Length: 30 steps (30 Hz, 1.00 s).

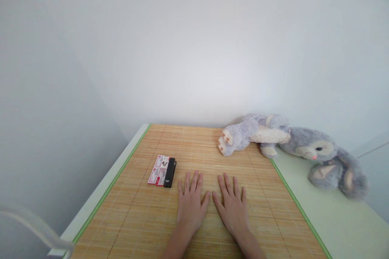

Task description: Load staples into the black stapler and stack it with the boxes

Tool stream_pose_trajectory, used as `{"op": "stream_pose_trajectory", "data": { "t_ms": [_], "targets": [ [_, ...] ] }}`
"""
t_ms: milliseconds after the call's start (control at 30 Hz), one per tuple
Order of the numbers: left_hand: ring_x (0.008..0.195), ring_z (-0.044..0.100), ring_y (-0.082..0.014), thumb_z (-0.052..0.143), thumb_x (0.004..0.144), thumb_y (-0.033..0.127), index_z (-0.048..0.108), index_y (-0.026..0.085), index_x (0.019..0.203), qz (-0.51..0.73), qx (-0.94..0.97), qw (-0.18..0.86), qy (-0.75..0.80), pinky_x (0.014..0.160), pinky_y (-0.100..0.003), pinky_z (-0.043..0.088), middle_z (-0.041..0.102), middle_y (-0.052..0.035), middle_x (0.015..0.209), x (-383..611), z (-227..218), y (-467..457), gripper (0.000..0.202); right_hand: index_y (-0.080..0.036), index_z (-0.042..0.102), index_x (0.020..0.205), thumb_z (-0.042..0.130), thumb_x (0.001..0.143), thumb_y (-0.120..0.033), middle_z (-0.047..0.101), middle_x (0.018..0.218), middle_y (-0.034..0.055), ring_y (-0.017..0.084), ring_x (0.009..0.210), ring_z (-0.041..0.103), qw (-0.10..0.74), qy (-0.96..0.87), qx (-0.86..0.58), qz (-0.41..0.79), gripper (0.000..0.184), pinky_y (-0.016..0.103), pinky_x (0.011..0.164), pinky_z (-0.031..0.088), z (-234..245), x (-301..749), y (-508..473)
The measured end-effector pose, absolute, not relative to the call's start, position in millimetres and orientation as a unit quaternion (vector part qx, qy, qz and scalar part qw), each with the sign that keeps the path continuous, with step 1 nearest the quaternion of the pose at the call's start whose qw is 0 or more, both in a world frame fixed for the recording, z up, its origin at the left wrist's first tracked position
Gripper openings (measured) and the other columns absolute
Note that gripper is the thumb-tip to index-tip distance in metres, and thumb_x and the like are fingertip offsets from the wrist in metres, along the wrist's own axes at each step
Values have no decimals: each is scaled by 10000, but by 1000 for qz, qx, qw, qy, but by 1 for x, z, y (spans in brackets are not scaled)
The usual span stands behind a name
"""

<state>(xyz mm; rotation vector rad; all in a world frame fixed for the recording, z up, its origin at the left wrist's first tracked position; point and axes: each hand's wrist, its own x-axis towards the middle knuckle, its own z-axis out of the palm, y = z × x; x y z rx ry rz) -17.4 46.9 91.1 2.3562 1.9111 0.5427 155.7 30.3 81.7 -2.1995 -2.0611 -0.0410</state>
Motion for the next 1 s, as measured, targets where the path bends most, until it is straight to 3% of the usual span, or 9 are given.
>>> {"op": "stream_pose_trajectory", "data": {
  "t_ms": [733, 1000],
  "targets": [
    [1596, 78, -327, 387, 1015, 537, 154, 368, 1635, 151, 760, 48, 630, 1273, -627, 92, 210, 50, 1708, -14, 91, 55, 683, -336, 178, 1639, 312, 1005, -648, 115, 1720, -25, 358, 1592, 11, 59, -686, -725, 19, 719, 671, 1237, 46, 88, 159, 36],
    [1589, 118, -331, 441, 1008, 501, 158, 352, 1634, 163, 762, 34, 626, 1264, -622, 150, 236, 31, 1704, -14, 92, 55, 703, -339, 212, 1634, 334, 1004, -638, 148, 1716, -23, 368, 1589, 44, 75, -690, -719, 27, 708, 680, 1234, 56, 87, 160, 38]
  ]
}}
